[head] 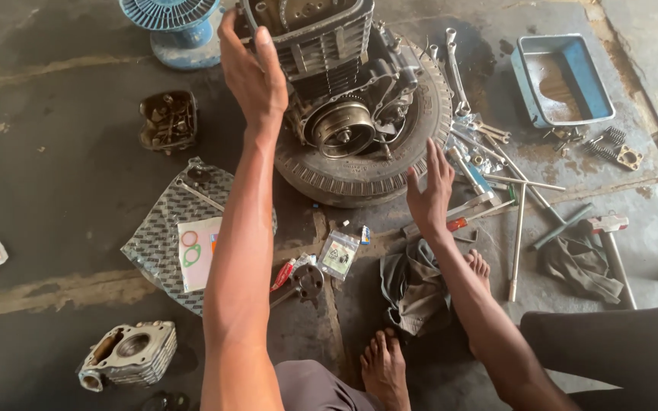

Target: The person holds and aligns a cylindrical metal engine component onto a shaft while another person assists. The person then handles small metal washers and a bolt, cleaning them with a cloth before placing them into the assembly.

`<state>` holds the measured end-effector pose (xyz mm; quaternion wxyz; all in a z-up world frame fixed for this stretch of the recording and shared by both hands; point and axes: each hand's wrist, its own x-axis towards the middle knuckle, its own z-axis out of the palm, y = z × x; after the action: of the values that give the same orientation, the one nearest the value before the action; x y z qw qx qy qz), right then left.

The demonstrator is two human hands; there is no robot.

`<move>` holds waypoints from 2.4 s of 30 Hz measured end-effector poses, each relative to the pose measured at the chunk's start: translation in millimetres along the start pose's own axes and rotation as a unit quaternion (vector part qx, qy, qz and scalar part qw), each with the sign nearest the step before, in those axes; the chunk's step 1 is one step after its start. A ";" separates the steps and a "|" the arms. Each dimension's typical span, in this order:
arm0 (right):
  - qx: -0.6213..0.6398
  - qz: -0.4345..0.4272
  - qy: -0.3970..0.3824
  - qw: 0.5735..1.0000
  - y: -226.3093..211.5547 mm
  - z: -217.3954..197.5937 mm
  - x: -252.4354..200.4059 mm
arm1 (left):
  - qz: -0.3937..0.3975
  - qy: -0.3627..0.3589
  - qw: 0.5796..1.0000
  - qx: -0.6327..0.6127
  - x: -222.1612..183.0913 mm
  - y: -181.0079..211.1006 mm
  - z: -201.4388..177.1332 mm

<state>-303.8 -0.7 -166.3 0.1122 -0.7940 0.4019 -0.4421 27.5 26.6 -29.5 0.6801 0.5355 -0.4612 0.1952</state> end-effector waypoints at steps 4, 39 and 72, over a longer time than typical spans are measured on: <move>0.015 0.035 0.005 0.999 11.6 6.8 -29.3 | 0.043 -0.011 0.990 0.131 -15.7 -33.9 -27.1; 0.091 0.071 0.007 0.993 -24.9 17.9 -62.4 | -0.172 -0.240 0.862 0.411 -96.8 -160.1 -120.3; 0.160 0.107 0.061 0.979 -125.6 93.1 26.9 | -0.205 -0.250 0.835 0.445 -95.3 -155.6 -136.6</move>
<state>-154.7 44.8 -137.2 0.2602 -0.6897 0.4148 -0.5335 155.3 118.0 -194.6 0.2542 0.8932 -0.3585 0.0953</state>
